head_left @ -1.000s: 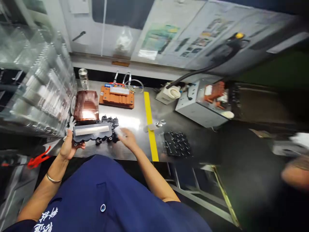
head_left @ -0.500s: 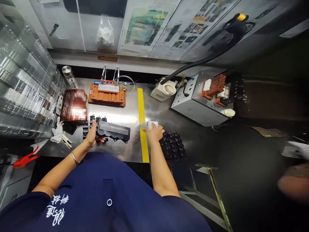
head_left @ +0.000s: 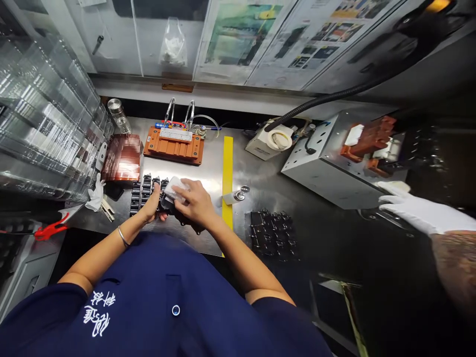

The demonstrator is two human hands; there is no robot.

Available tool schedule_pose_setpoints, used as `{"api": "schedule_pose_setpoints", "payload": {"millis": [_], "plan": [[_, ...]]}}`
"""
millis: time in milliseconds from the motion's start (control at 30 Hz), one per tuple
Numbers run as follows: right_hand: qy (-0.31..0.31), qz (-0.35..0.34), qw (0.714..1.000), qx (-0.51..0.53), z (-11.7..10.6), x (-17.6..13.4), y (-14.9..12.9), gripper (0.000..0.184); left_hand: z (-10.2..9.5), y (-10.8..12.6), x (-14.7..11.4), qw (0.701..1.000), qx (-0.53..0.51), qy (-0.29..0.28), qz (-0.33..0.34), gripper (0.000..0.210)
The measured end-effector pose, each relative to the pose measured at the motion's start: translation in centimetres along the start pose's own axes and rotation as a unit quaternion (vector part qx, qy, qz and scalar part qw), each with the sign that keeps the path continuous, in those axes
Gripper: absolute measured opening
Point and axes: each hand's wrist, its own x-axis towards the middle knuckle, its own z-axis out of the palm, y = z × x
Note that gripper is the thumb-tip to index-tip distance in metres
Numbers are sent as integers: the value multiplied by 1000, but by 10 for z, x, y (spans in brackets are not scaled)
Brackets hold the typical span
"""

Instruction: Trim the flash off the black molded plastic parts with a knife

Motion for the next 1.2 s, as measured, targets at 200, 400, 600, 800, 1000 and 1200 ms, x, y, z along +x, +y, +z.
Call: {"api": "schedule_pose_setpoints", "payload": {"millis": [200, 400, 600, 800, 1000, 1200], "plan": [[9, -20, 1000, 9, -6, 6, 10, 39, -6, -3, -7, 1000, 12, 7, 18, 85], [-62, 62, 995, 55, 26, 31, 42, 44, -20, -10, -22, 998, -25, 48, 12, 77], [-81, 331, 940, -12, 87, 75, 127, 49, -59, -21, -62, 985, -88, 141, 38, 59], [-36, 390, 920, -10, 129, 92, 154, 49, -92, -36, -117, 947, -134, 274, 102, 48], [-12, 402, 915, 33, 129, 89, 152, 68, -131, 8, -177, 876, -143, 407, 215, 40], [17, 385, 920, 73, 106, 60, 152, 66, -210, 125, -216, 740, 40, 480, 469, 44]]}}
